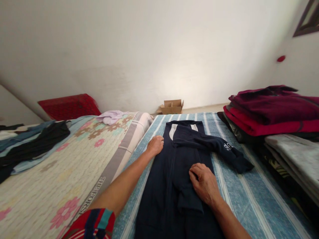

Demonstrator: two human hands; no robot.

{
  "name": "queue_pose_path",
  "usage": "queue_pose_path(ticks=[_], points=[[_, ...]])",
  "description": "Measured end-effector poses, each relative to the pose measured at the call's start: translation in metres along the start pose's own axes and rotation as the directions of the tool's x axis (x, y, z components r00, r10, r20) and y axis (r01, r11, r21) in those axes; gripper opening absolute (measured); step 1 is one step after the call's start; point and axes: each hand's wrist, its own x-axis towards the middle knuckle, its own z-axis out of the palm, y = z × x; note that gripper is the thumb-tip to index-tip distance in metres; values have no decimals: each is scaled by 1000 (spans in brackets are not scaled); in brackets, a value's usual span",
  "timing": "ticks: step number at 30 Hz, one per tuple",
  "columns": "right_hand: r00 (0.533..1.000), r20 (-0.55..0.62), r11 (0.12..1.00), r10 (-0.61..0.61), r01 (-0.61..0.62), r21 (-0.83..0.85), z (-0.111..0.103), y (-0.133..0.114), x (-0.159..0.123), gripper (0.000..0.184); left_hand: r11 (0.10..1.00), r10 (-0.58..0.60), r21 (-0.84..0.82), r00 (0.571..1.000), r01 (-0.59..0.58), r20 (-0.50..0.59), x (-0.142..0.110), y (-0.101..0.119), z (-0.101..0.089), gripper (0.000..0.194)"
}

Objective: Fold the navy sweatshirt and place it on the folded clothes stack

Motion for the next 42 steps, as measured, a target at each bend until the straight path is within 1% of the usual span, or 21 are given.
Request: queue_pose_path(ticks=[2,4,7,9,11,14,18,21,24,26,30,34,38,42], points=[[1000,10,1000,-1,1,-4,-1,1,0,20,995,104,-11,994,-104,35,-9,13,8,20],[1000,17,1000,-7,7,-12,-1,2,-1,20,989,146,-13,988,-145,43,-16,21,14,21],[1000,20,1000,-20,20,-20,-2,4,-2,21,995,104,-1,994,-104,26,-21,23,15,24],[999,22,999,-24,24,-24,-2,5,-2,21,997,77,-1,997,-77,26,-25,19,11,23],[999,24,999,-24,25,-27,-2,5,-3,21,996,83,-18,996,-83,40,-35,14,4,20],[999,28,999,-22,22,-25,-1,6,-3,20,988,137,-84,988,-130,74,-60,6,-9,15],[999,33,1000,-14,15,-25,-2,8,-4,21,930,230,-311,970,-195,78,-107,-3,-24,13],[999,33,999,-13,14,-34,-2,8,-4,22,915,209,-371,973,-159,99,-135,-8,-31,12],[999,35,999,-7,8,-40,-3,6,-4,22,929,171,-353,976,-114,135,-151,-11,-30,10],[999,41,999,-5,6,-34,-3,6,-5,22,941,174,-317,973,-120,150,-156,-13,-26,10],[999,40,999,-11,12,-32,-2,9,-5,22,957,208,-235,966,-169,156,-158,-14,-19,11],[999,35,999,-21,23,-35,-1,11,-5,23,962,243,-163,962,-221,126,-157,-11,-16,14],[999,31,999,-24,25,-31,-1,10,-5,22,949,315,-63,944,-310,99,-157,-7,-14,18],[999,34,999,-19,20,-33,-2,9,-5,21,934,351,39,933,-355,79,-160,-3,-11,25]])
